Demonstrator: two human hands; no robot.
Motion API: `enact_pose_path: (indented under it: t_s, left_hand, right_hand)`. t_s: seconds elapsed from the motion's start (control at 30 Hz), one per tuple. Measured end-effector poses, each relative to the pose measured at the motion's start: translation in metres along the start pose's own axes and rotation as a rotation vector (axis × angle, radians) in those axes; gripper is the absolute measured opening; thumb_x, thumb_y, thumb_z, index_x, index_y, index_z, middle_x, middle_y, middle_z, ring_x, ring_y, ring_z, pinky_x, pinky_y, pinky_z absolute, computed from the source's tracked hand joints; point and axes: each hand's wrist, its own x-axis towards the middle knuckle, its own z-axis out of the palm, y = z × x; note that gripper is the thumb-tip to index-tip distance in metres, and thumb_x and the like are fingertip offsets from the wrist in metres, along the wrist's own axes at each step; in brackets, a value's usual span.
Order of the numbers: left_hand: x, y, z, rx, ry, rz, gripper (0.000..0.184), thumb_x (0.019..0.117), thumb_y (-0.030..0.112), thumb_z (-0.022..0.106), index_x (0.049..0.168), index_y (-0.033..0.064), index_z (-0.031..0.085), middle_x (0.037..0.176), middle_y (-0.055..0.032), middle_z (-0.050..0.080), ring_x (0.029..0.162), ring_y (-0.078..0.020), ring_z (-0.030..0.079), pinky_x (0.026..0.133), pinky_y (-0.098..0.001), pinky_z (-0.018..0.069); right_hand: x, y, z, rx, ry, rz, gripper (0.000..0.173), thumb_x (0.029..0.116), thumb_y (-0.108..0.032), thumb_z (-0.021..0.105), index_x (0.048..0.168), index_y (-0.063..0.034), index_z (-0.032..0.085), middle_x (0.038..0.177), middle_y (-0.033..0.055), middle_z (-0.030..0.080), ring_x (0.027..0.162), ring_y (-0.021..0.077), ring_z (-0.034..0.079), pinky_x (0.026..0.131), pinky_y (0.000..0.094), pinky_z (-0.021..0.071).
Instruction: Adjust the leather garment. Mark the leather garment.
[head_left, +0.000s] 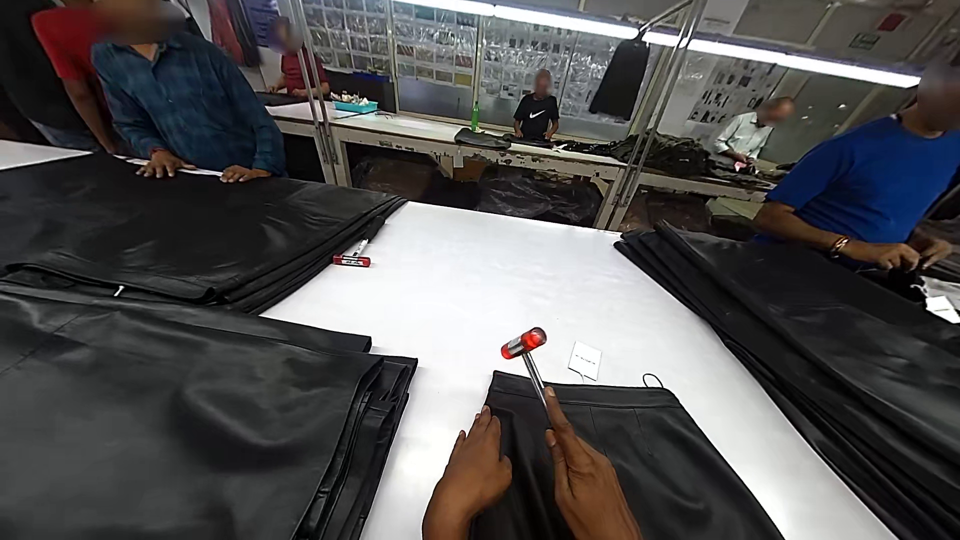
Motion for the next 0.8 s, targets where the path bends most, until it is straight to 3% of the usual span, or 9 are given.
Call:
enact_pose_path:
  t_s: [0.1,0.23,0.3,0.37,0.47,0.6,0.7,0.73,0.8]
  left_hand:
    - [-0.001,0.005,0.003,0.045,-0.005,-0.023,0.065,0.1004,0.015,0.045,0.161,0.0007,0.026,0.172,-0.0157,0.009,0.159,-0.0292,0.010,0.127,-0.0564,0.0087]
    - [0.000,0.005,0.002,0.038,-0.010,-0.024,0.065,0.1007,0.014,0.044,0.161,0.0006,0.025,0.172,-0.0153,0.009,0.160,-0.0293,0.009,0.127,-0.0564,0.0080]
    - [0.000,0.008,0.002,0.060,-0.011,-0.033,0.065,0.1009,0.015,0.044,0.161,0.0003,0.025,0.172,-0.0157,0.009,0.159,-0.0295,0.009,0.127,-0.0564,0.0081]
    - [-0.001,0.011,0.002,0.083,-0.016,-0.042,0.064,0.1012,0.015,0.044,0.161,0.0007,0.025,0.172,-0.0155,0.009,0.160,-0.0293,0.009,0.127,-0.0566,0.0083]
    - [0.000,0.008,-0.001,0.069,-0.015,-0.033,0.064,0.1009,0.014,0.043,0.161,0.0011,0.026,0.172,-0.0145,0.008,0.160,-0.0282,0.009,0.127,-0.0554,0.0085]
    - [-0.001,0.012,-0.001,0.109,-0.033,-0.059,0.063,0.1019,0.015,0.043,0.161,0.0015,0.025,0.172,-0.0143,0.007,0.160,-0.0284,0.008,0.127,-0.0557,0.0084]
    - [0.001,0.009,-0.005,0.076,-0.026,-0.037,0.063,0.1012,0.014,0.043,0.161,0.0008,0.025,0.172,-0.0144,0.008,0.160,-0.0287,0.008,0.127,-0.0557,0.0085]
    - [0.000,0.007,-0.003,0.064,-0.023,-0.032,0.064,0.1007,0.013,0.042,0.161,0.0005,0.026,0.172,-0.0146,0.008,0.160,-0.0287,0.008,0.127,-0.0554,0.0089]
    - [0.000,0.010,-0.002,0.082,-0.025,-0.044,0.064,0.1011,0.014,0.042,0.161,0.0008,0.025,0.172,-0.0146,0.008,0.160,-0.0287,0.009,0.127,-0.0551,0.0092]
  right_hand:
    - [0.015,0.006,-0.011,-0.074,-0.357,0.155,0.052,0.1109,-0.037,0.030,0.162,-0.0290,0.033,0.088,0.0131,0.072,0.078,0.0340,0.070,0.074,0.0531,0.0560]
    - [0.019,0.004,-0.003,-0.035,-0.008,0.029,0.049,0.1093,-0.033,0.036,0.155,-0.0197,0.048,0.075,0.0063,0.068,0.062,0.0233,0.064,0.060,0.0428,0.0559]
    - [0.027,0.000,-0.007,-0.113,-0.345,0.147,0.051,0.1111,-0.039,0.029,0.161,-0.0311,0.034,0.090,0.0129,0.072,0.082,0.0334,0.070,0.076,0.0516,0.0561]
    - [0.035,-0.006,-0.013,-0.109,-0.449,0.193,0.051,0.1112,-0.041,0.026,0.162,-0.0358,0.031,0.095,0.0138,0.072,0.089,0.0349,0.070,0.081,0.0532,0.0542]
    - [0.029,-0.006,0.000,-0.041,-0.040,0.055,0.049,0.1098,-0.035,0.034,0.155,-0.0240,0.048,0.077,0.0074,0.069,0.065,0.0256,0.066,0.062,0.0445,0.0564]
    - [0.035,0.006,-0.008,-0.053,-0.381,0.207,0.051,0.1113,-0.037,0.029,0.162,-0.0292,0.032,0.092,0.0146,0.072,0.083,0.0347,0.070,0.079,0.0537,0.0548]
    - [0.019,0.005,-0.005,-0.002,-0.045,0.024,0.049,0.1093,-0.032,0.036,0.155,-0.0180,0.048,0.077,0.0072,0.070,0.061,0.0234,0.065,0.060,0.0436,0.0563]
    - [0.010,0.005,-0.003,-0.015,-0.043,0.004,0.049,0.1092,-0.031,0.036,0.155,-0.0178,0.048,0.077,0.0068,0.070,0.060,0.0234,0.065,0.058,0.0439,0.0566]
    - [0.002,0.006,-0.004,-0.075,-0.265,0.081,0.051,0.1104,-0.035,0.032,0.161,-0.0268,0.037,0.083,0.0102,0.071,0.071,0.0311,0.069,0.067,0.0506,0.0567]
